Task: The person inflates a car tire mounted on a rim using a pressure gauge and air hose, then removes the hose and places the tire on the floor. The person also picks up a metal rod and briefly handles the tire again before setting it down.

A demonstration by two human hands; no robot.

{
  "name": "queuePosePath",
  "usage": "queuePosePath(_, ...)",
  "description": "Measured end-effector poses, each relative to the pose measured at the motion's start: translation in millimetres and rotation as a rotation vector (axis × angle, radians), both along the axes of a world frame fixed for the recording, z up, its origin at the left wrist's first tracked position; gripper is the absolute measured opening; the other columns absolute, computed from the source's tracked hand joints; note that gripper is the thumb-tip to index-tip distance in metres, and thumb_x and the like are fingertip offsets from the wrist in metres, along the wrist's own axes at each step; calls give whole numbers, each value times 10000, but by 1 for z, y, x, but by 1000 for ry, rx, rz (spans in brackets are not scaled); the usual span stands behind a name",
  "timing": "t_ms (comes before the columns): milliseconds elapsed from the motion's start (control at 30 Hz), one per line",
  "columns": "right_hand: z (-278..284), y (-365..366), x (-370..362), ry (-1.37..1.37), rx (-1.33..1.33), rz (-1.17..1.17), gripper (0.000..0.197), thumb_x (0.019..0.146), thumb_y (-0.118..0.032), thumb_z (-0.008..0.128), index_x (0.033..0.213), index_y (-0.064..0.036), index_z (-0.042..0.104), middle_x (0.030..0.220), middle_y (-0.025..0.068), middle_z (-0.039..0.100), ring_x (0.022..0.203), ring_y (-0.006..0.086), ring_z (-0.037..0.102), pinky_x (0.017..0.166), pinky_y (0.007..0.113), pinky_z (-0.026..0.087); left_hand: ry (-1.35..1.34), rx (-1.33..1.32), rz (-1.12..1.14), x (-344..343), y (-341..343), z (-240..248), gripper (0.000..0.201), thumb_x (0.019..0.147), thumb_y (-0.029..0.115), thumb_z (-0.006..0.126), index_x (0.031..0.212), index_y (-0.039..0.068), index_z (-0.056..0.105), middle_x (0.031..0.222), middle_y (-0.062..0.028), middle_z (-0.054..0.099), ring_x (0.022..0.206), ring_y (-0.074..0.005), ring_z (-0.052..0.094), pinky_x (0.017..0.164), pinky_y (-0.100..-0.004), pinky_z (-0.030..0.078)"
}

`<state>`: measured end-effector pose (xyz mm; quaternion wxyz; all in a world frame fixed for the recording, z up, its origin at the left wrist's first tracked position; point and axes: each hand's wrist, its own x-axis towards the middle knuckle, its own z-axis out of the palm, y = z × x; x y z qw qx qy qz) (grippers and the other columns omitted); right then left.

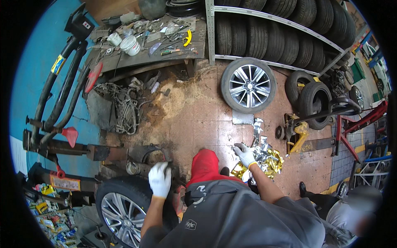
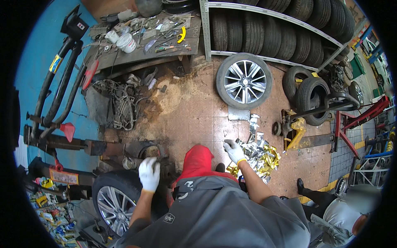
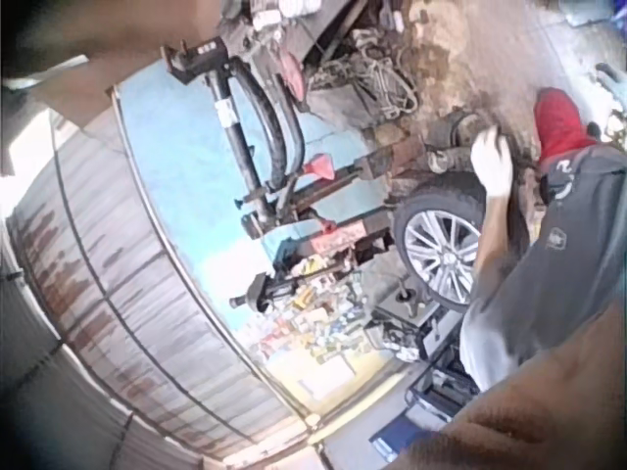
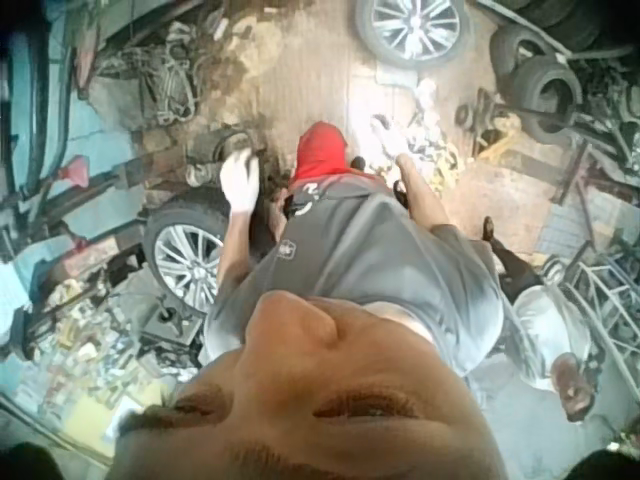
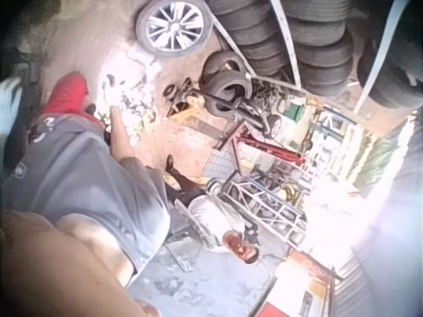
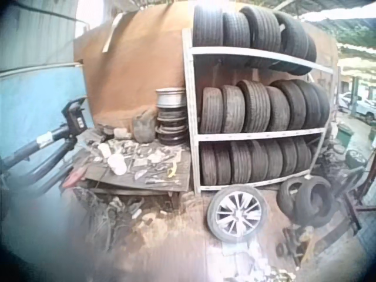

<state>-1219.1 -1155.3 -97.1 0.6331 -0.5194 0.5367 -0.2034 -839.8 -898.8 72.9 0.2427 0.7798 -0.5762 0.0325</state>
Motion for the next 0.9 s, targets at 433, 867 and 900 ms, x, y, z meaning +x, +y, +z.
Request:
queuePosePath(433, 20, -246, 167, 57, 143, -202, 433, 1144, -248, 697, 1470, 37, 694, 1161, 105, 792, 975, 152, 730, 904, 302, 604, -166, 1, -138, 296, -609, -168, 256, 1037, 303, 762, 1261, 179, 773, 1097, -123, 780, 989, -353, 764, 891, -522, 620)
queuePosePath(867, 61, -366, 274, 201, 199, -218, 419, 1151, -213, 692, 1468, 62, 685, 1352, 177, 786, 1241, 208, 723, 1121, 341, 549, -509, 523, -413, 405, -817, -217, 148, 1034, 142, 629, 1038, 102, 772, 934, -120, 773, 828, -292, 816, 691, -470, 642)
queuePosePath(900, 63, -373, 281, 201, 199, -208, 422, 1150, -214, 693, 1468, 63, 685, 1365, 182, 786, 1250, 213, 725, 1128, 343, 546, -510, 510, -443, 411, -820, -221, 155, 1035, 138, 625, 1033, 94, 773, 926, -125, 773, 818, -298, 815, 685, -472, 643)
